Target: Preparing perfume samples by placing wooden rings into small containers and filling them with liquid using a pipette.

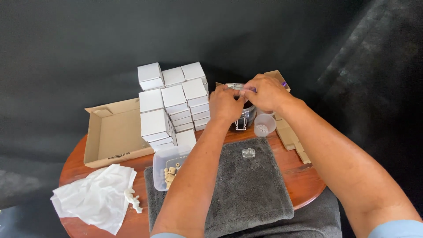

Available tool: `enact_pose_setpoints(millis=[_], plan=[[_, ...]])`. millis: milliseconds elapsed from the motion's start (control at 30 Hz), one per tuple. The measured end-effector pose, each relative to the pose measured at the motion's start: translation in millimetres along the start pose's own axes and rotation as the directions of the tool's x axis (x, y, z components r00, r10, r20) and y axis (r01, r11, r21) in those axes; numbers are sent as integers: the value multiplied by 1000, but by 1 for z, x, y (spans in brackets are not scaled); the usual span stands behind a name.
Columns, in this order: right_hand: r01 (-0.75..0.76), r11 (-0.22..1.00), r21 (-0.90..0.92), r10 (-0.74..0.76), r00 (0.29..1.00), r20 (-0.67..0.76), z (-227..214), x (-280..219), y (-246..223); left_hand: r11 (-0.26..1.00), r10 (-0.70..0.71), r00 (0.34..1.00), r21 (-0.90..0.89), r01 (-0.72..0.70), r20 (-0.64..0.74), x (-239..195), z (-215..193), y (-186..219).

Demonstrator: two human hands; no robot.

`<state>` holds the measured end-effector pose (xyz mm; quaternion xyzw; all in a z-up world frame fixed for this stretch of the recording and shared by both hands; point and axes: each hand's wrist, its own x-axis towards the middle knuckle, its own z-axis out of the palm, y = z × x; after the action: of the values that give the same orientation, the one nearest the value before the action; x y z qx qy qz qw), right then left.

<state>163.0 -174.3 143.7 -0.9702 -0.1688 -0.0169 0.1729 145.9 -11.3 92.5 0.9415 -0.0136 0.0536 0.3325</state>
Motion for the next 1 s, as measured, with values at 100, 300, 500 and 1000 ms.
enact_pose_setpoints(millis=[100, 300, 500, 1000], plan=[[8, 1000, -1, -8, 1000, -8, 6, 1, 1, 999, -30, 998, -27, 32, 62, 12, 16, -11], [-8, 992, -123, 11, 1000, 20, 10, -8, -6, 993, -105, 982, -40, 113, 157, 3, -2, 3], [18, 986, -168, -16, 1000, 11, 38, 11, 18, 992, -122, 968, 0, 125, 217, 9, -5, 1], [-22, 997, -72, 26, 997, 68, 13, -2, -14, 968, -209, 936, -78, 240, 282, -3, -31, 17]])
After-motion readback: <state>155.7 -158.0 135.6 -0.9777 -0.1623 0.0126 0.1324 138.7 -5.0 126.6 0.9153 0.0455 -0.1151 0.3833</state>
